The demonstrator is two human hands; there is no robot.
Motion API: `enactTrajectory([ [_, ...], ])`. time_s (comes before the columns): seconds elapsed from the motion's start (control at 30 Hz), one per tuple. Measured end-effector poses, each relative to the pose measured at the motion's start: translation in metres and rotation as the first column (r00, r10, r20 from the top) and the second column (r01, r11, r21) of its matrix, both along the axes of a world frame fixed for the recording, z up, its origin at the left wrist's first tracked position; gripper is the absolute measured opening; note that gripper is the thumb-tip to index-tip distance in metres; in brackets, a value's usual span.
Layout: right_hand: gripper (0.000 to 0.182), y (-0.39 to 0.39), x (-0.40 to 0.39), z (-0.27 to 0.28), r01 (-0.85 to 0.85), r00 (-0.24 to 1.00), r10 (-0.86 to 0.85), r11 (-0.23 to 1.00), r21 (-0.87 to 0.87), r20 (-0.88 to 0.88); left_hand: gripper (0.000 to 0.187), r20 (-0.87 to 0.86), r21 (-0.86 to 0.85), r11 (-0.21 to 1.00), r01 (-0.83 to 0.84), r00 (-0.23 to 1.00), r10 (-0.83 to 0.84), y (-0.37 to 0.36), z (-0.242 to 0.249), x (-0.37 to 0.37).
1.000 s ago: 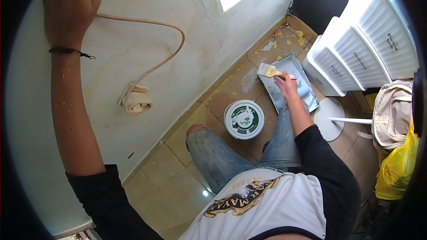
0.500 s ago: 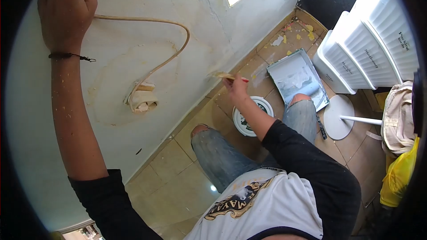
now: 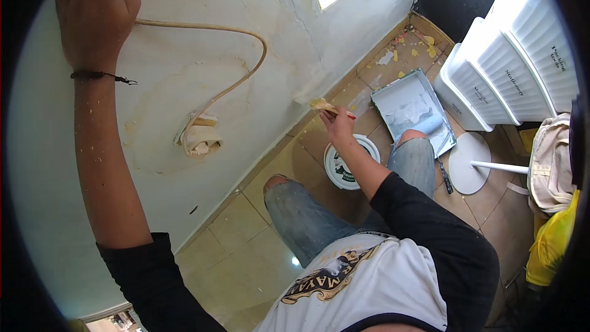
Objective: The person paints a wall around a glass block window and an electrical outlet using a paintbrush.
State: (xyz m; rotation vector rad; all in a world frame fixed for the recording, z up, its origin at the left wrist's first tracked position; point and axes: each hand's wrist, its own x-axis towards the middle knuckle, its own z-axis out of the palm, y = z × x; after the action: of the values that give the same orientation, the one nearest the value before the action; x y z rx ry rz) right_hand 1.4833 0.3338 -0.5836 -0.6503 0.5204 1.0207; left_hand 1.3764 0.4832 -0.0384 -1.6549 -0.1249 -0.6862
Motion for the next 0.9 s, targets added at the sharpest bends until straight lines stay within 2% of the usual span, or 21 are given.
enactTrajectory([
  [0.13, 0.012, -0.005, -0.009, -0.005, -0.03, 0.996, 0.036, 0.996, -0.08, 0.076, 0.036, 0.005, 0.001, 1.0, -0.018, 1.0, 0.018, 0.0, -0.001, -0.001],
  [0.2, 0.012, 0.012, -0.016, 0.002, -0.154, 0.978, 0.178, 0.968, -0.196, 0.112, 0.036, 0.019, -0.001, 1.0, -0.011, 1.0, 0.011, -0.005, -0.004, 0.001],
  [0.23, 0.012, 0.018, -0.014, 0.016, -0.146, 0.978, 0.17, 0.971, -0.188, 0.118, 0.037, 0.025, -0.012, 1.0, -0.01, 1.0, 0.011, -0.008, -0.004, 0.003],
  [0.3, 0.013, 0.024, -0.007, 0.044, -0.11, 0.956, 0.127, 0.991, -0.076, 0.263, 0.037, 0.029, -0.008, 1.0, -0.013, 0.999, 0.013, -0.008, -0.004, 0.003],
  [0.33, 0.013, 0.019, -0.001, 0.058, -0.107, 0.956, 0.124, 0.991, -0.078, 0.264, 0.037, 0.03, -0.012, 1.0, -0.024, 0.999, 0.024, -0.008, -0.005, 0.002],
  [0.4, 0.017, 0.005, 0.014, 0.086, -0.049, 0.966, 0.024, 0.995, 0.092, 0.257, 0.037, 0.028, -0.008, 1.0, -0.018, 0.999, 0.018, -0.006, -0.004, 0.002],
  [0.43, 0.017, -0.003, 0.02, 0.09, -0.055, 0.965, 0.03, 0.994, 0.089, 0.261, 0.037, 0.021, -0.002, 1.0, -0.014, 1.0, 0.014, -0.005, -0.004, 0.001],
  [0.5, 0.019, -0.02, 0.025, 0.094, 0.022, 0.955, -0.088, 0.973, 0.228, 0.285, 0.037, 0.024, -0.019, 1.0, -0.013, 1.0, 0.013, -0.004, -0.003, 0.001],
  [0.57, 0.016, -0.025, 0.02, 0.072, 0.023, 0.956, -0.082, 0.979, 0.205, 0.283, 0.037, 0.019, -0.041, 0.999, -0.013, 1.0, 0.013, -0.008, -0.007, 0.002],
  [0.63, 0.015, -0.018, 0.013, 0.041, 0.048, 0.946, -0.039, 0.999, -0.02, 0.323, 0.034, 0.041, -0.022, 0.999, -0.04, 0.998, 0.041, -0.014, -0.008, 0.007],
  [0.67, 0.015, -0.009, 0.005, 0.019, 0.044, 0.946, -0.036, 0.999, -0.015, 0.321, 0.034, 0.04, -0.017, 0.999, -0.045, 0.998, 0.045, -0.016, -0.007, 0.007],
  [0.73, 0.013, 0.005, -0.018, -0.021, 0.024, 0.939, 0.061, 0.971, -0.24, 0.338, 0.035, -0.017, -0.054, 0.996, 0.074, 0.997, -0.075, -0.02, -0.007, 0.009],
  [0.77, 0.013, 0.008, -0.031, -0.026, 0.028, 0.94, 0.056, 0.971, -0.239, 0.336, 0.035, -0.019, -0.053, 0.995, 0.079, 0.997, -0.08, -0.015, -0.006, 0.007],
  [0.83, 0.011, 0.015, -0.058, -0.022, -0.129, 0.957, 0.168, 0.977, -0.171, 0.237, 0.037, 0.025, -0.002, 1.0, -0.025, 0.999, 0.025, -0.002, -0.004, 0.0],
  [0.9, 0.012, 0.02, -0.062, 0.001, -0.151, 0.969, 0.179, 0.974, -0.168, 0.169, 0.036, 0.015, 0.001, 1.0, -0.028, 0.999, 0.028, 0.001, -0.003, -0.002],
])
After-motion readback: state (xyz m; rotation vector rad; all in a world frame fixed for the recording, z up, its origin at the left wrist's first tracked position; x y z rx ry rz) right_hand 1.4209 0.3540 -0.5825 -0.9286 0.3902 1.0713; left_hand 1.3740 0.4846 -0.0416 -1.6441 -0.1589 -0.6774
